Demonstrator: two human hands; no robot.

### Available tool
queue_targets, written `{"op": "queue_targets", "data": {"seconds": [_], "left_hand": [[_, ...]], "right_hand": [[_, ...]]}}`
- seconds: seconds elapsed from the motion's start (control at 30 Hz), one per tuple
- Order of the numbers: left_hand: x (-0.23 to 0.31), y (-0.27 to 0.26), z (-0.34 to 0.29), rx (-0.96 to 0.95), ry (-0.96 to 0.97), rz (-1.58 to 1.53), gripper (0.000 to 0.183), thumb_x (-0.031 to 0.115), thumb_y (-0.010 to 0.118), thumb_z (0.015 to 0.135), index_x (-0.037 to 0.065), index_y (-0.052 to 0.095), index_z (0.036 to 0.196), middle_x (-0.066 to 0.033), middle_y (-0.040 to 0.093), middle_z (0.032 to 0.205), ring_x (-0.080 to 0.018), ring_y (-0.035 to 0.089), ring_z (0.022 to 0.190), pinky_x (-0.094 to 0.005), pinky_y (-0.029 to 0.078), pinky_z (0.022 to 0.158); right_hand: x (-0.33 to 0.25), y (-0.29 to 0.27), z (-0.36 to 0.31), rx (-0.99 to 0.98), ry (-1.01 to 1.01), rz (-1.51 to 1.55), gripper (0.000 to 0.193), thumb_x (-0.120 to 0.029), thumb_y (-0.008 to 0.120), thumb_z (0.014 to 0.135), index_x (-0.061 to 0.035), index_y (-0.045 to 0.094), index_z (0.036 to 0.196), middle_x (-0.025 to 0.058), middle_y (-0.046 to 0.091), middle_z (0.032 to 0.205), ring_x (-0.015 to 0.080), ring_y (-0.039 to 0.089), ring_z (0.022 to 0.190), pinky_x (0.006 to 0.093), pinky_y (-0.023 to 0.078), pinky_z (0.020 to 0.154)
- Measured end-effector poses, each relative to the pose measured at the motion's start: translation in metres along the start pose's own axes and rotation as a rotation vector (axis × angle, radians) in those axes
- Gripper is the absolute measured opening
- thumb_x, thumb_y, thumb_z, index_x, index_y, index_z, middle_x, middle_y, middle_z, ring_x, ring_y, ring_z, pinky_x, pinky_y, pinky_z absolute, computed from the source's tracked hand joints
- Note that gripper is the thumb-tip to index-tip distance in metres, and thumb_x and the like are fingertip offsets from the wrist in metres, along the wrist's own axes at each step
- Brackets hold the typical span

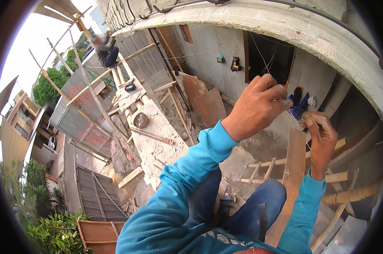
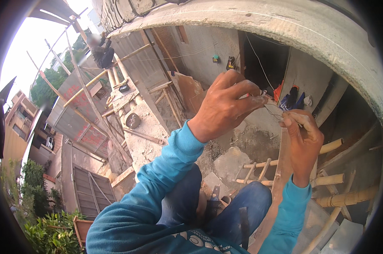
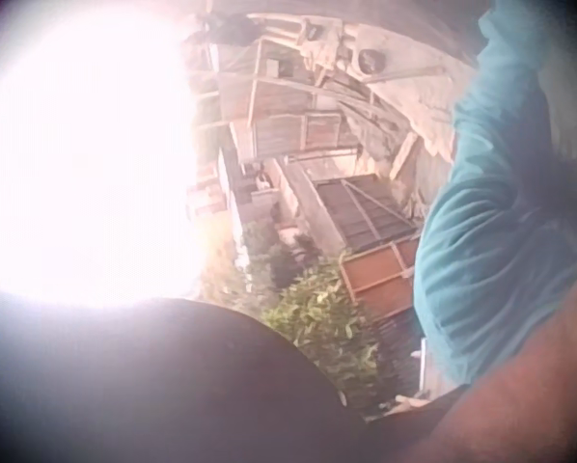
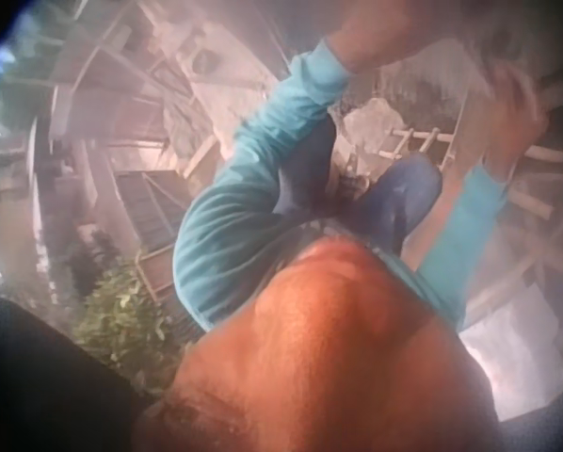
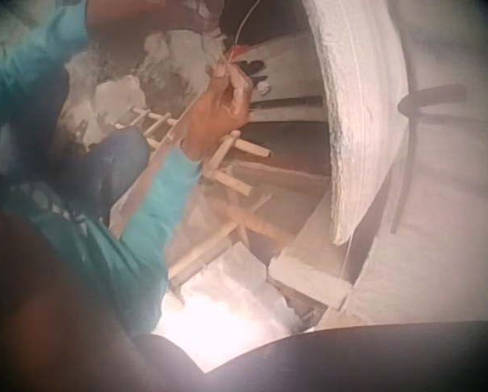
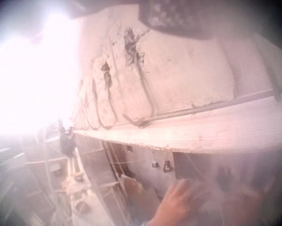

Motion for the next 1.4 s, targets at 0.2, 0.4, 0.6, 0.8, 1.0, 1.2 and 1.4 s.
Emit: {"op": "queue_targets", "data": {"seconds": [0.2,0.4,0.6,0.8,1.0,1.2,1.4], "left_hand": [[0.001,0.009,0.006,-0.007,0.086,-0.078,0.023,0.006,0.074,0.073,0.011,0.072,0.095,-0.0044,0.064,0.097,-0.0251,0.061,0.091,-0.0439,0.05,0.082],[-0.002,0.006,0.01,-0.077,0.05,-0.105,0.025,0.004,0.072,0.073,0.01,0.071,0.098,-0.0048,0.064,0.092,-0.0237,0.061,0.087,-0.0395,0.049,0.08],[0.013,0.001,0.02,-0.144,0.069,-0.142,0.023,0.006,0.074,0.076,0.008,0.072,0.099,-0.0047,0.065,0.088,-0.0229,0.06,0.078,-0.0367,0.05,0.072],[0.015,0.012,0.025,-0.061,0.016,-0.319,0.019,0.003,0.078,0.073,0.007,0.075,0.091,-0.0075,0.064,0.08,-0.0238,0.059,0.07,-0.0355,0.049,0.059],[0.013,0.01,0.023,-0.089,-0.02,-0.31,0.009,0.004,0.076,0.078,0.004,0.073,0.086,-0.0086,0.059,0.076,-0.0271,0.058,0.072,-0.0385,0.05,0.067],[0.009,0.008,0.026,-0.022,-0.036,-0.367,0.009,0.004,0.077,0.077,0.003,0.073,0.084,-0.0093,0.058,0.073,-0.0284,0.058,0.071,-0.0391,0.049,0.067],[0.005,-0.008,0.026,-0.019,-0.036,-0.414,0.014,0.003,0.078,0.075,0.004,0.074,0.088,-0.0116,0.063,0.08,-0.0295,0.06,0.071,-0.0383,0.05,0.064]], "right_hand": [[-0.018,0.004,-0.003,0.061,-0.068,-0.021,0.014,-0.01,0.065,0.094,0.0026,0.066,0.101,0.0095,0.065,0.095,0.0159,0.064,0.087,0.0302,0.054,0.075],[-0.036,0.003,0.001,0.006,-0.256,-0.234,0.011,-0.007,0.067,0.092,0.0009,0.068,0.099,0.0076,0.067,0.091,0.0148,0.064,0.087,0.0288,0.054,0.076],[-0.034,-0.001,0.002,0.076,-0.091,-0.149,0.016,-0.014,0.067,0.094,0.002,0.068,0.099,0.0081,0.068,0.087,0.0132,0.064,0.081,0.0274,0.053,0.072],[-0.04,-0.012,0.001,0.127,-0.081,-0.343,0.014,-0.012,0.068,0.092,0.0011,0.07,0.097,0.0106,0.068,0.086,0.017,0.064,0.081,0.0309,0.052,0.072],[-0.064,-0.007,0.002,0.124,-0.269,-0.566,0.016,0.003,0.07,0.078,-0.0012,0.071,0.093,0.0126,0.061,0.099,0.0302,0.058,0.097,0.039,0.046,0.082],[-0.068,-0.012,0.011,0.022,-0.275,-0.563,0.014,0.003,0.069,0.079,-0.0029,0.07,0.092,0.0111,0.058,0.107,0.0293,0.057,0.102,0.038,0.047,0.087],[-0.074,-0.005,0.017,-0.119,-0.227,-0.504,0.011,0.001,0.065,0.082,-0.0025,0.068,0.092,0.0117,0.057,0.105,0.0286,0.058,0.102,0.0378,0.047,0.087]]}}
Point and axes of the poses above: each hand's wrist, its own z-axis towards the middle knuckle, its own y-axis out of the palm, x = y × z, the point moved 6 cm from there along z, towards the middle knuckle
